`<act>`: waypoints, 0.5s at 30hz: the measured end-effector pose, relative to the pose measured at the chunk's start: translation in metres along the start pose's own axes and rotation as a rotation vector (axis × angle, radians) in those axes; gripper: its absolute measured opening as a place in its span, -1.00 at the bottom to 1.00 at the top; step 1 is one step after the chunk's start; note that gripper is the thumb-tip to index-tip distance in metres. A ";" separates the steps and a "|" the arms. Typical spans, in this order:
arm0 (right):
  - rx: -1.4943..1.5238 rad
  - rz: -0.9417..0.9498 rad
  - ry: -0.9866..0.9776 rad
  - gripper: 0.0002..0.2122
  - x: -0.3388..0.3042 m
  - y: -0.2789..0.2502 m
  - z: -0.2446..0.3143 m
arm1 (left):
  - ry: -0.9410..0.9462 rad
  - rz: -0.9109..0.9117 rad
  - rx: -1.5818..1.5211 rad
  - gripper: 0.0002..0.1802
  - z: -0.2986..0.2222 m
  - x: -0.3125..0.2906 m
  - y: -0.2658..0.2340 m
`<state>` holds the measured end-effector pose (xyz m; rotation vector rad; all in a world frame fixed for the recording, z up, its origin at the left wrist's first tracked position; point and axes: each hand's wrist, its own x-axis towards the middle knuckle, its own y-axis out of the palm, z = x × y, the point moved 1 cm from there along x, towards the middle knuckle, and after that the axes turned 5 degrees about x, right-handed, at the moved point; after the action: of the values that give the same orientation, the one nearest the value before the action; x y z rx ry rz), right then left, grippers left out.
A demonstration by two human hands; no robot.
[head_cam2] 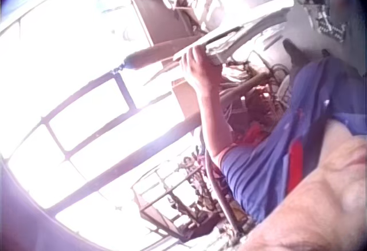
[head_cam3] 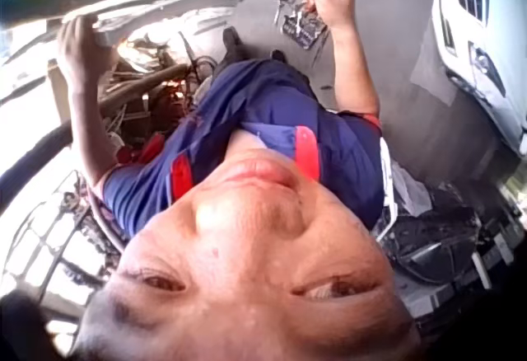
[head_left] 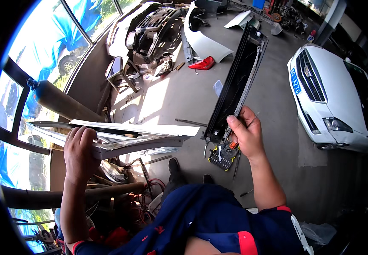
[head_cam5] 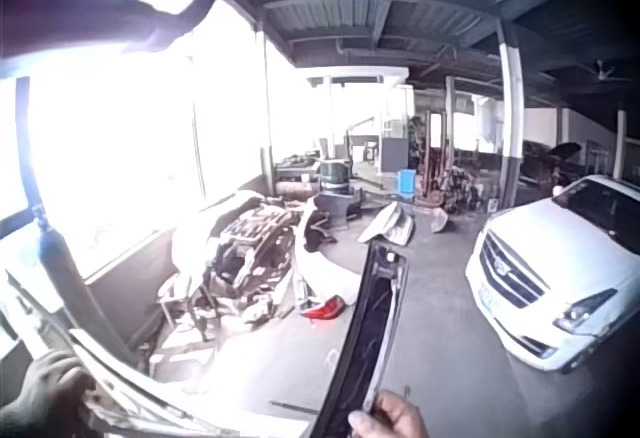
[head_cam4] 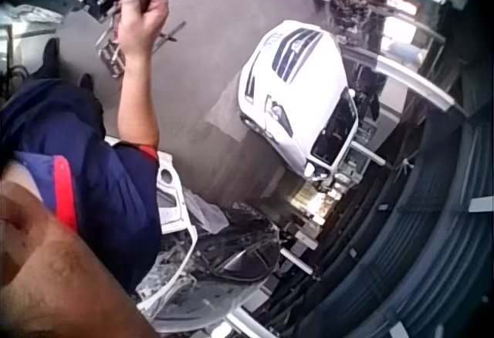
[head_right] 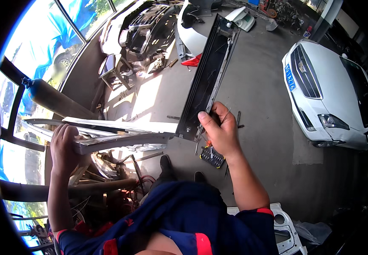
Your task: The person uses a metal blade to scrape residue off a black plastic car trim piece. They repeatedly scrape along the length of the trim to remove adhesive or buildup while standing in a workshop.
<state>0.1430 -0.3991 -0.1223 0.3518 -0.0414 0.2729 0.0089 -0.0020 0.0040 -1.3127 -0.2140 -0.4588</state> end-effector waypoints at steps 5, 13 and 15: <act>0.049 0.143 -0.003 -0.92 -0.009 0.001 -0.021 | -0.012 -0.102 0.146 -0.76 -0.008 -0.058 -0.034; 0.011 0.253 -0.024 -0.82 -0.033 -0.031 0.002 | 0.036 -0.021 0.175 -0.74 -0.032 -0.136 -0.030; 0.017 0.284 0.005 -0.83 -0.044 -0.025 0.003 | 0.011 -0.013 0.166 -0.74 -0.041 -0.164 -0.043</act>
<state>0.1076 -0.4345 -0.1317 0.3623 -0.0849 0.5557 -0.1606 -0.0156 -0.0346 -1.1466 -0.2467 -0.4491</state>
